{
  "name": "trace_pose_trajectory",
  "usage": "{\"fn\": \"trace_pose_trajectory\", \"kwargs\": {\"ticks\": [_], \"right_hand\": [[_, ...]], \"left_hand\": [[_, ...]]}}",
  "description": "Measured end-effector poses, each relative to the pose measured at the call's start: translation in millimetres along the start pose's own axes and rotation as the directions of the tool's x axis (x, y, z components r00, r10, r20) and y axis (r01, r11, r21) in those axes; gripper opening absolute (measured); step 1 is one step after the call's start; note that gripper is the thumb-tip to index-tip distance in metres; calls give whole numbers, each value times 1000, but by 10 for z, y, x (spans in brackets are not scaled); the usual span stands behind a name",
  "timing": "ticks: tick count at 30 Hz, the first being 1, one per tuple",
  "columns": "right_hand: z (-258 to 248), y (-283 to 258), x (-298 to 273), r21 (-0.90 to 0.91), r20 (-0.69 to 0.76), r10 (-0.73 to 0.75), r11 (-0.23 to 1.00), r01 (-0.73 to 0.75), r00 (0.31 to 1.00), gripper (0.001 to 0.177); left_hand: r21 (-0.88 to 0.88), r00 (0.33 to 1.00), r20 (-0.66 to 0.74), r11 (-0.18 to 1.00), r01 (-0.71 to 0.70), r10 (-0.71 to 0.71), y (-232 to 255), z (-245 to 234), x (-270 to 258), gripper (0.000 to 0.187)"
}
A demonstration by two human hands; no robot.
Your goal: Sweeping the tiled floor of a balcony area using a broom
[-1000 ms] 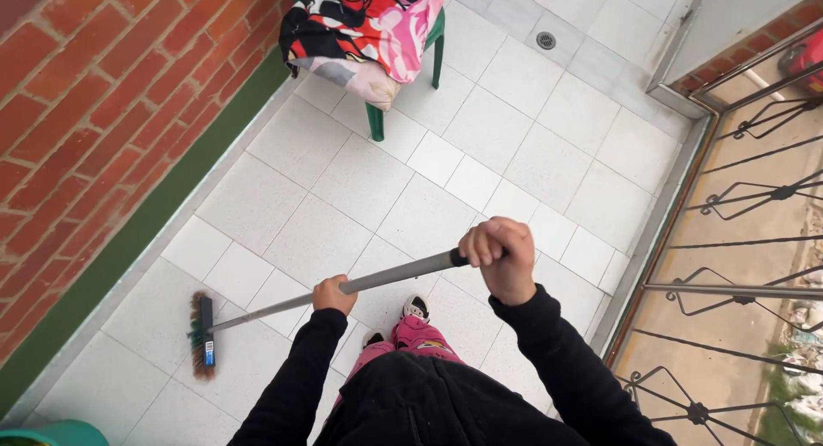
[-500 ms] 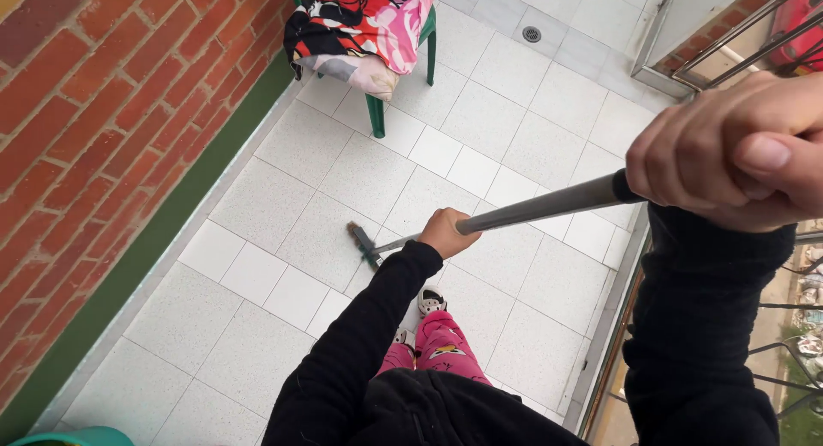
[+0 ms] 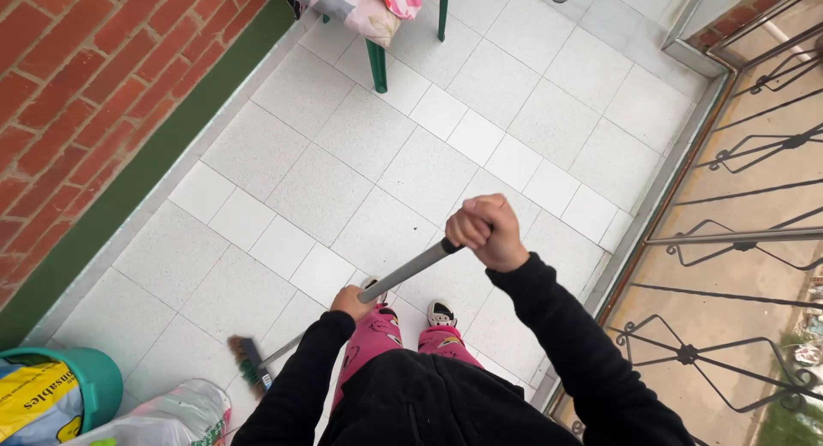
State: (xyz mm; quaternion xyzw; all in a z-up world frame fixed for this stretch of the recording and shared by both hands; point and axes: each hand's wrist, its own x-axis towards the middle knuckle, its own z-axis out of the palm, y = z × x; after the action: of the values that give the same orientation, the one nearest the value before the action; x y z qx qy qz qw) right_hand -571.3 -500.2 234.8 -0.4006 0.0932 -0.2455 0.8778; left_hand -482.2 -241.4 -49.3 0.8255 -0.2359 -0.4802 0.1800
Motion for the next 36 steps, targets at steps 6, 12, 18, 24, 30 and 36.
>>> {"fn": "trace_pose_trajectory", "kwargs": {"ticks": [6,12,18,24,30,36], "right_hand": [[399,-2152,151,-252,181,-131,952,174,975,39],[868,-3037,55,-451,580,-92,792,412,810,24],[251,-2237,275,-170,399,-72,974,151,914,39],[-3,-1364,318,-188,197,278,952,-242,940,47],[573,-2453,747,-352,388,93,934,54,917,44],[721,-2834,1086,-462,516,58,859,221,854,41]], "left_hand": [[-139,956,-141,951,-277,258,2297,264,109,31],[-312,778,-376,722,-618,503,3269,-78,-474,45],[-248,931,-303,927,-281,202,2155,276,-583,48],[-293,981,-137,951,93,-138,1316,668,-180,35],[-408,931,-316,859,-309,185,2805,6,188,50],[-449,840,-379,717,-534,388,3565,-404,592,46]]}}
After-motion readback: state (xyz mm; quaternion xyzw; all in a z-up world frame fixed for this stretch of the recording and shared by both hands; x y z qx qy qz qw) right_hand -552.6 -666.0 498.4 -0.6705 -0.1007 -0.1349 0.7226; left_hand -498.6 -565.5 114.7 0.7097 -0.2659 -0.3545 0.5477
